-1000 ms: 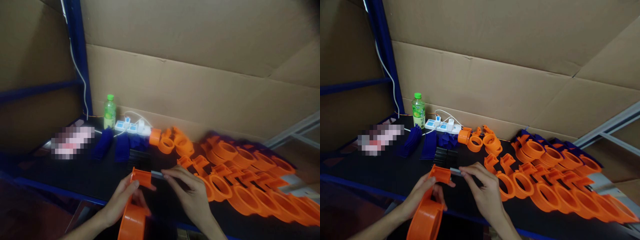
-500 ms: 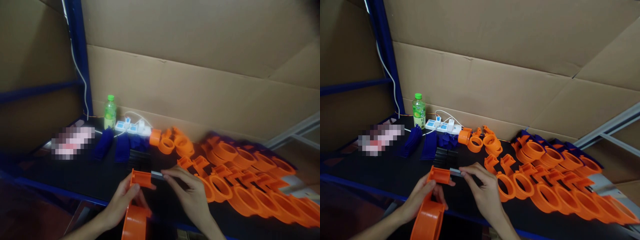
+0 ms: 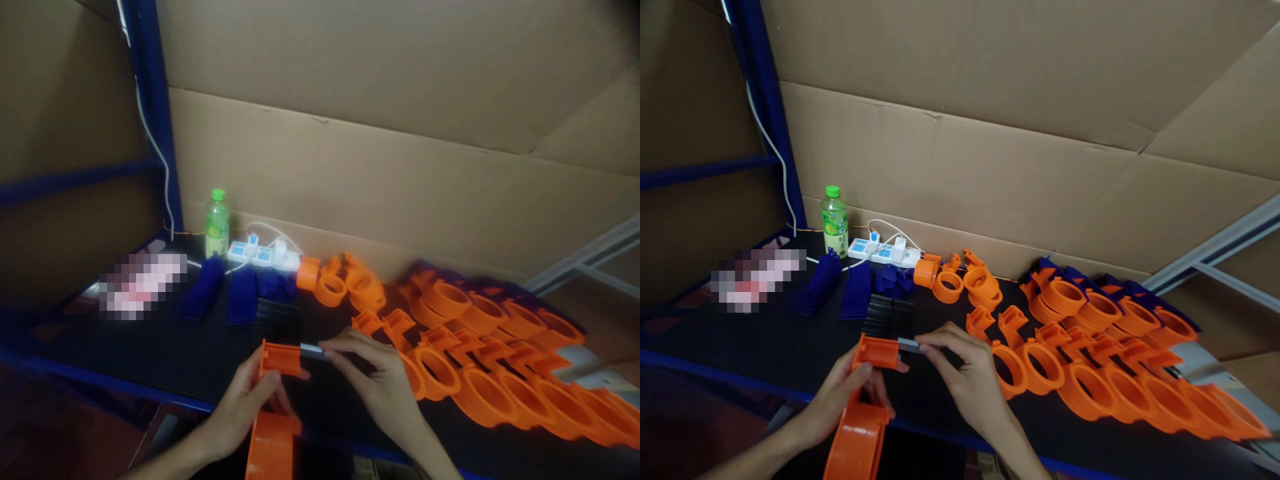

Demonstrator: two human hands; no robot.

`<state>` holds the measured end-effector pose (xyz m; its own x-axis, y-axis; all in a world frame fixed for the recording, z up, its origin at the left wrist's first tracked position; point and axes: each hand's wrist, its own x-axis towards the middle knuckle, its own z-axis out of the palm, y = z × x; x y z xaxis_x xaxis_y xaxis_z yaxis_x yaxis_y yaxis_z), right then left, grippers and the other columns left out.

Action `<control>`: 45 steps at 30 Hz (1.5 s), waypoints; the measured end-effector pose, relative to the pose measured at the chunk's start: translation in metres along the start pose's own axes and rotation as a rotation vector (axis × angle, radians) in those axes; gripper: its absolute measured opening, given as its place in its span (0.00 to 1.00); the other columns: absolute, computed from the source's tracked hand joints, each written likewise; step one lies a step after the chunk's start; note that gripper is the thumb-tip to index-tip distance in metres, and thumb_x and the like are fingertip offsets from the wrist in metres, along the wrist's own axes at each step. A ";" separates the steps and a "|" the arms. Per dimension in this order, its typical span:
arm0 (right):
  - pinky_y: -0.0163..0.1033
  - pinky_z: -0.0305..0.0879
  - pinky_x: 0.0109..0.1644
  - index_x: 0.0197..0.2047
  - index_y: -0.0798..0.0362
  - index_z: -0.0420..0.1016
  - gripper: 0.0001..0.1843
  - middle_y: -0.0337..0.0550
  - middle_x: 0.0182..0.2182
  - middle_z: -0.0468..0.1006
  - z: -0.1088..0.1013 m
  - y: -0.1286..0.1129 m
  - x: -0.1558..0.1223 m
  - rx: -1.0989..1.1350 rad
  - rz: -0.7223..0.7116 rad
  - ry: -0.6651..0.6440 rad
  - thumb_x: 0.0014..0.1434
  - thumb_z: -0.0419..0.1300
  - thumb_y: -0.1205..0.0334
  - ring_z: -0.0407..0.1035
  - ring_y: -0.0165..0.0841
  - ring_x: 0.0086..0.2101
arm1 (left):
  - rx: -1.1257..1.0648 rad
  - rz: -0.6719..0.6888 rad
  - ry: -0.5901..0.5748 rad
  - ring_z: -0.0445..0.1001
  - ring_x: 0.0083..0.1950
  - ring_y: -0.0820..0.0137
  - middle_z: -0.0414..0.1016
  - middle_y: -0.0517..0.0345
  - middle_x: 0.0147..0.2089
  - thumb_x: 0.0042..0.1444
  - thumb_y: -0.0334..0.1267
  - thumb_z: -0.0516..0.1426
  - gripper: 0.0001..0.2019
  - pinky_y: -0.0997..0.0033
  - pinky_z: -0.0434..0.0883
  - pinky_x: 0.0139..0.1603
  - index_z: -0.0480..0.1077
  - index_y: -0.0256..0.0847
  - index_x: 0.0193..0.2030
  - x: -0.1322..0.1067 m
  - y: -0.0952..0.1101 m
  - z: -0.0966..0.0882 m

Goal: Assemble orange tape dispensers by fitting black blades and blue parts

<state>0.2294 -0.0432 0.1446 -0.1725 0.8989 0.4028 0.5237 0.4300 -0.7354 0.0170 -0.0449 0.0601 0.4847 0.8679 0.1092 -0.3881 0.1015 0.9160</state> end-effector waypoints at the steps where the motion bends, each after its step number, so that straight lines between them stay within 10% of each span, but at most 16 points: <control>1: 0.35 0.70 0.38 0.39 0.49 0.83 0.06 0.41 0.33 0.81 -0.001 0.000 0.000 0.007 -0.003 -0.008 0.61 0.64 0.60 0.75 0.32 0.34 | -0.001 0.001 -0.004 0.82 0.29 0.64 0.83 0.45 0.39 0.66 0.49 0.52 0.18 0.71 0.73 0.29 0.69 0.37 0.52 0.000 0.000 0.000; 6: 0.35 0.69 0.36 0.39 0.50 0.83 0.07 0.42 0.32 0.80 0.002 0.004 0.000 0.038 0.030 0.003 0.61 0.64 0.60 0.74 0.32 0.33 | 0.003 0.007 0.024 0.81 0.28 0.67 0.81 0.43 0.48 0.66 0.49 0.53 0.16 0.71 0.73 0.28 0.69 0.40 0.51 0.001 -0.002 0.002; 12: 0.34 0.68 0.36 0.38 0.51 0.83 0.06 0.42 0.32 0.80 0.005 0.012 -0.002 0.084 0.028 0.003 0.61 0.64 0.61 0.74 0.31 0.33 | 0.091 0.014 0.070 0.79 0.29 0.67 0.80 0.53 0.29 0.66 0.48 0.54 0.17 0.73 0.72 0.31 0.70 0.38 0.53 0.001 -0.005 0.002; 24: 0.34 0.67 0.37 0.40 0.49 0.82 0.07 0.39 0.32 0.79 0.012 0.020 -0.009 0.102 -0.088 0.088 0.60 0.64 0.69 0.72 0.30 0.33 | 0.127 0.056 0.063 0.79 0.31 0.66 0.80 0.52 0.30 0.65 0.48 0.54 0.18 0.71 0.72 0.33 0.69 0.37 0.54 -0.003 -0.012 0.001; 45: 0.36 0.69 0.40 0.41 0.48 0.83 0.08 0.41 0.34 0.80 0.009 0.011 -0.005 0.065 -0.107 0.002 0.61 0.63 0.68 0.73 0.31 0.35 | 0.008 -0.018 0.032 0.80 0.27 0.70 0.81 0.42 0.49 0.66 0.49 0.53 0.18 0.74 0.70 0.26 0.68 0.37 0.53 0.003 -0.002 0.002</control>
<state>0.2284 -0.0423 0.1298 -0.2232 0.8473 0.4820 0.4473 0.5283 -0.7216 0.0209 -0.0431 0.0596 0.4661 0.8811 0.0800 -0.3732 0.1138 0.9208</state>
